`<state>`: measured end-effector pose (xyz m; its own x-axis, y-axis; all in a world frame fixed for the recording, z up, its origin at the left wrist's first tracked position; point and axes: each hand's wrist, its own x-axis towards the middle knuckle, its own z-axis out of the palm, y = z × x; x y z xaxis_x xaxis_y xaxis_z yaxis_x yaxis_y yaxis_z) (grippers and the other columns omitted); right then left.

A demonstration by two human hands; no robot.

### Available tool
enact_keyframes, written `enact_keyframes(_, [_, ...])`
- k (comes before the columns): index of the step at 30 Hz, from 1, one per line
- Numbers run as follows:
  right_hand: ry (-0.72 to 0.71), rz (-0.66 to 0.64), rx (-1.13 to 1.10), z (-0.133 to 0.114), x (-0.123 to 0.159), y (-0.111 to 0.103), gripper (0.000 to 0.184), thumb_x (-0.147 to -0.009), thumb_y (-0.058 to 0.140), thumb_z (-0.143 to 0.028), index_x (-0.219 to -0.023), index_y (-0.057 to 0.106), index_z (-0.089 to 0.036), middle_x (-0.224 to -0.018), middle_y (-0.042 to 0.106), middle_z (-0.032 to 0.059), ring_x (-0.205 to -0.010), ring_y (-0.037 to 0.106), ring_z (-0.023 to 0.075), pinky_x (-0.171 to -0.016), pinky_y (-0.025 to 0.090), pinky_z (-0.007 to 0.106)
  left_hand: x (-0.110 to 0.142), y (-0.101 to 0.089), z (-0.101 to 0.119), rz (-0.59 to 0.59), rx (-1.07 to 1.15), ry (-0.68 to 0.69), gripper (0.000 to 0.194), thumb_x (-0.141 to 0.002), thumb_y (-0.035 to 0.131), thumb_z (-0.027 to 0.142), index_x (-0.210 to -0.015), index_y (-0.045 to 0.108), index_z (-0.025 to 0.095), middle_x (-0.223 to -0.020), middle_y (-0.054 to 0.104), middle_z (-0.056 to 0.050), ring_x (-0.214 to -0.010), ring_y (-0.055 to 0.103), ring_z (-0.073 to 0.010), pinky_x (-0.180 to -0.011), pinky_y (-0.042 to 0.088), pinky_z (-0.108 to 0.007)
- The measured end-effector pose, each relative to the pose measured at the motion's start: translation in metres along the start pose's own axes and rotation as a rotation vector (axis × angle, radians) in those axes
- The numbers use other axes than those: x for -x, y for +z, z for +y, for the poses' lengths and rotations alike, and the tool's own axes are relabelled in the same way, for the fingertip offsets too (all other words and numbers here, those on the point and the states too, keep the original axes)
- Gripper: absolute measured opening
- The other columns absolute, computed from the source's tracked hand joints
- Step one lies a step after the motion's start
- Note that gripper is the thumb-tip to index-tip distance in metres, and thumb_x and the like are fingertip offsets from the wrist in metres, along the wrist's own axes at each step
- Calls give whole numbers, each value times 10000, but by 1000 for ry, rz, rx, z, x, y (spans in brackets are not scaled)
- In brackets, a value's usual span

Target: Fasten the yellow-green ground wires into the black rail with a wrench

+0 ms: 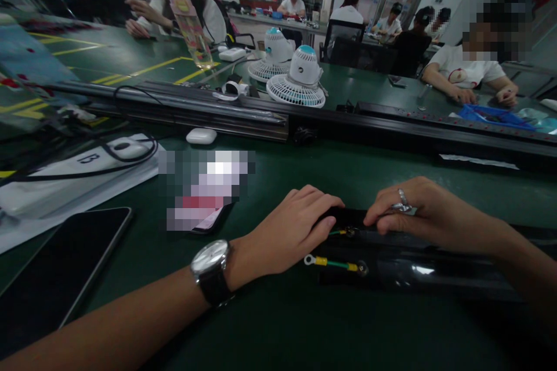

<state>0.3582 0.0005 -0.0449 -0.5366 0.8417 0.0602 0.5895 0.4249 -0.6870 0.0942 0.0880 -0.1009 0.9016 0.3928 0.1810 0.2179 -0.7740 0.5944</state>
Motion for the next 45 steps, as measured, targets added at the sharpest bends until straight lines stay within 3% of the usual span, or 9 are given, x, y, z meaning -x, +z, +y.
enact_keyframes(11, [-14, 7, -57, 5, 1, -2, 159, -1029, 653, -307, -1079, 765, -205, -950, 764, 2, -825, 689, 109, -742, 471, 209, 1, 1, -1, 12, 19, 10, 306, -1108, 386, 341, -1342, 556, 241, -1287, 621, -50, -1204, 531, -227, -1042, 403, -432])
enact_keyframes(17, [65, -57, -154, 11, 3, -3, 256, -1060, 592, -347, -1115, 779, -181, -625, 696, -27, -537, 641, 103, -526, 445, 208, 0, 0, -1, 3, 19, 3, 303, -1107, 392, 344, -1346, 555, 250, -1288, 622, -42, -1197, 534, -224, -1031, 410, -425])
enact_keyframes(22, [90, -68, -259, 9, 2, -3, 267, -1056, 591, -346, -1048, 772, -150, -759, 784, 43, -679, 747, 166, -642, 532, 254, 1, 0, -1, 15, 9, 12, 308, -1108, 385, 345, -1339, 564, 246, -1282, 634, -47, -1184, 545, -227, -1022, 417, -421])
enact_keyframes(34, [212, 18, -228, 8, 2, -6, 219, -1014, 650, -349, -895, 741, -188, -721, 733, -6, -649, 653, 136, -609, 457, 245, 0, -1, 1, 11, -6, 12, 314, -1106, 378, 352, -1326, 569, 233, -1262, 640, -61, -1174, 548, -232, -1015, 427, -426])
enact_keyframes(45, [169, 64, -216, 6, 0, 0, 226, -1025, 632, -358, -911, 735, -192, -751, 721, -4, -686, 663, 141, -651, 476, 255, -1, -1, 2, 4, 10, 7, 304, -1103, 389, 343, -1324, 570, 240, -1263, 639, -56, -1185, 549, -234, -1015, 420, -421])
